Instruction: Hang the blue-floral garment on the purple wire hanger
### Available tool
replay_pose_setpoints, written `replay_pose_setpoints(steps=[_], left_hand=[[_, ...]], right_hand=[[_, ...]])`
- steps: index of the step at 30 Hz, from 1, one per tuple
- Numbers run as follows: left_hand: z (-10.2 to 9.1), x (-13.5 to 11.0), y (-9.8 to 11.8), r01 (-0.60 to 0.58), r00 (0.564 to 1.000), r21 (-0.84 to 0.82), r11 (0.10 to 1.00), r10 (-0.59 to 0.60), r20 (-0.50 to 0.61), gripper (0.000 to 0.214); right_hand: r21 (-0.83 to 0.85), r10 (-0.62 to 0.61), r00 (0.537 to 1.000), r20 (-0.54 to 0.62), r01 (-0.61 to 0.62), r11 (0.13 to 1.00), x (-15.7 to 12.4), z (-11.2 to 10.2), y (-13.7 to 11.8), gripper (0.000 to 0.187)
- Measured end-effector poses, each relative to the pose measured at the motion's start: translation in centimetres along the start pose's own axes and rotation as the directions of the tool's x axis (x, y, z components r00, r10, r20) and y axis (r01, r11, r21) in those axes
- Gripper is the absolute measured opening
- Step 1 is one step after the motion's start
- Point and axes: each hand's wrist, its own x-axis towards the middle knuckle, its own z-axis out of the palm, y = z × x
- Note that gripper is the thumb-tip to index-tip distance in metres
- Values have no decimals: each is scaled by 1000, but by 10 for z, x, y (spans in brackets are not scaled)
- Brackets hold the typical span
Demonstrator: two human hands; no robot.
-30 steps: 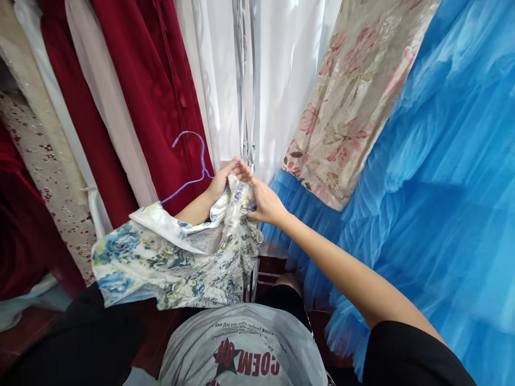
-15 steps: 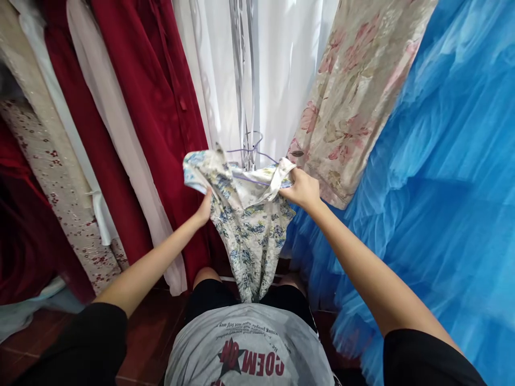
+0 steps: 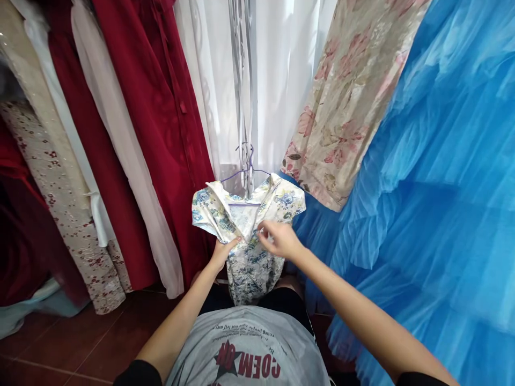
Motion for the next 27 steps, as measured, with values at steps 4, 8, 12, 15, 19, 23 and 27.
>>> replay_pose_setpoints(steps=[4,8,12,15,19,23,27], left_hand=[[-7,-1,14,-13,998,19,1000,12,63,66],[-21,-8,20,-106,990,163,981,120,-78,64],[-25,-29,4,-268,852,413,871,414,-319,65],[-15,-48,-15,-327,828,551,768,514,-224,56],[1,-67,-32,-402,883,570,717,469,32,32],[11,-71,-32,-349,936,471,810,280,213,25],[12,-63,-17,-342,938,542,767,249,240,16]], right_hand=[[-34,124,925,359,-120,992,-2,45,-20,46],[-22,118,917,380,-118,993,9,62,-14,17],[3,108,917,385,-118,993,11,67,-14,20],[-17,120,918,378,-122,992,9,70,-17,28],[-52,117,923,368,-105,993,6,74,-19,29],[-51,80,921,381,-66,997,3,70,-22,22],[-9,53,923,381,-53,999,6,57,-19,21]])
